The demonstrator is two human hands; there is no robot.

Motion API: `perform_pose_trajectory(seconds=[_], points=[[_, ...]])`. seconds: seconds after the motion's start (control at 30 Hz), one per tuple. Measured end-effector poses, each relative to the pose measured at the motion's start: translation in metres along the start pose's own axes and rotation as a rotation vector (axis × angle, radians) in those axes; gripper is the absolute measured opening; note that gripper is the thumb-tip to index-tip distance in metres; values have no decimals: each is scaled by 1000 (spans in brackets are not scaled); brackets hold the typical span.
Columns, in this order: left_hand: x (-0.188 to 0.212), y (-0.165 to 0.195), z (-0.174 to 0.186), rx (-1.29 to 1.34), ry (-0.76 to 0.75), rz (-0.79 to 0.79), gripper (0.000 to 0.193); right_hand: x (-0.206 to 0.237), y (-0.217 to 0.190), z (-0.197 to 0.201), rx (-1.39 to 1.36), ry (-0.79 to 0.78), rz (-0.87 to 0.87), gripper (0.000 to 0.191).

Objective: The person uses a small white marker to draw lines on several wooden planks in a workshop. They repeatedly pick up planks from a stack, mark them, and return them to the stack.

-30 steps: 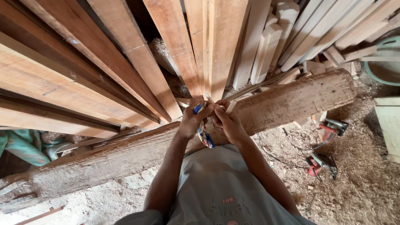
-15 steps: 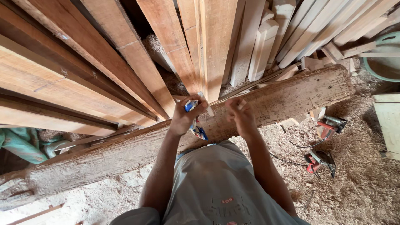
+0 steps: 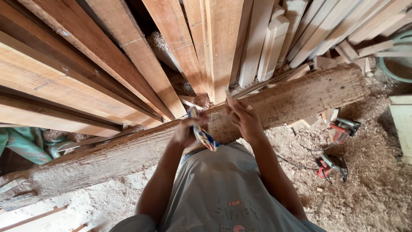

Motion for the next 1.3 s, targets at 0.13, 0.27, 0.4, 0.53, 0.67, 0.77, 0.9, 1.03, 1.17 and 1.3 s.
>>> perform_pose_trajectory(seconds=[0.13,0.27,0.4,0.53,0.67,0.77,0.9,1.03,1.17,1.3], points=[[17,-60,5,490,-79,77,69,15,4,29,-51,53,-11,27],[32,-73,-8,171,35,257,84,20,8,47,-66,123,-28,31],[26,-44,-53,128,-124,124,90,14,3,46,-155,69,40,29],[18,-15,-87,305,-302,-22,87,13,-4,45,-227,54,39,29],[11,-3,-98,193,-283,-167,80,16,-12,43,-250,35,55,30],[4,8,-97,158,-266,-319,68,21,-15,48,-248,50,48,30],[-3,15,-86,57,-234,-432,52,28,-15,56,-242,41,57,30],[-9,12,-68,-173,-40,-479,36,30,-11,62,-259,39,34,31],[-10,12,-67,-280,3,-619,29,28,-10,64,-254,45,20,30],[-7,9,-63,-618,191,-567,26,25,-16,63,-215,9,50,31]])
Point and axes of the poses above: each hand's wrist, its own x-axis away from the middle knuckle, its own z-axis out of the back of the hand, y = z × x, the point moved 7 cm from there along -x, towards the middle knuckle, and after that the axes turned 9 degrees about -y, right-handed, at the moved point
